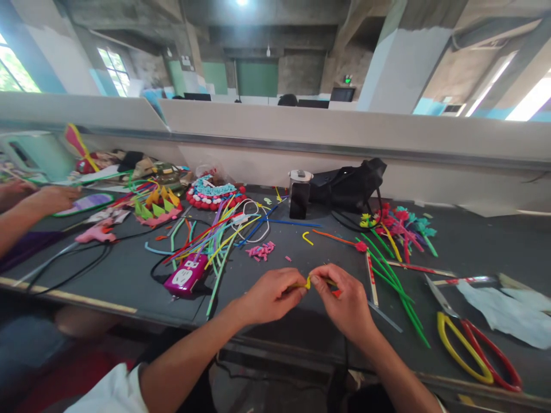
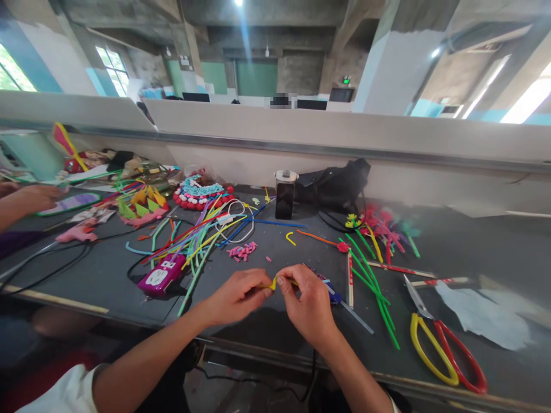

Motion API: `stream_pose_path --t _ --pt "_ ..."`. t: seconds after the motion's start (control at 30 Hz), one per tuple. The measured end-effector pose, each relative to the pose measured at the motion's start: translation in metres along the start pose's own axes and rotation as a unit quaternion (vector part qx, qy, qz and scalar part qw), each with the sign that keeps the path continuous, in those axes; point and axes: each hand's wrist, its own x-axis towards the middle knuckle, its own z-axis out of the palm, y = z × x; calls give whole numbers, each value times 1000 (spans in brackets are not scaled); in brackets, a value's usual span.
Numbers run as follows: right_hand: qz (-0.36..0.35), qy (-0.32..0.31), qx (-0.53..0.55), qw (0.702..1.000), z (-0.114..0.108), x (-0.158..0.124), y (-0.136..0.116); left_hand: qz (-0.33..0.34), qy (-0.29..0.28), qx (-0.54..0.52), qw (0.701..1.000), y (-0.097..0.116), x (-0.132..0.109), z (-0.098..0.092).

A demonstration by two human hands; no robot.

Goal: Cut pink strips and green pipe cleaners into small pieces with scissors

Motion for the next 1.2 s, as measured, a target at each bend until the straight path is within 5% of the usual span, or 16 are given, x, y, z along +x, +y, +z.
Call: stream_pose_path --t 0.33,0.57,0.83,1.2 --pt "-24 0 -23 999 0 -1 -6 45 -28 7 999 -2 -5 -6" --pt "-2 -19 29 999 7 -2 -15 -23 33 -63 997 12 -4 -14" --pt "-44 -15 -32 998 19 -7 -13 -46 107 -7 993 1 -3 -7" --pt "-23 -18 -41 999 19 -11 -4 -31 69 26 997 -10 0 0"
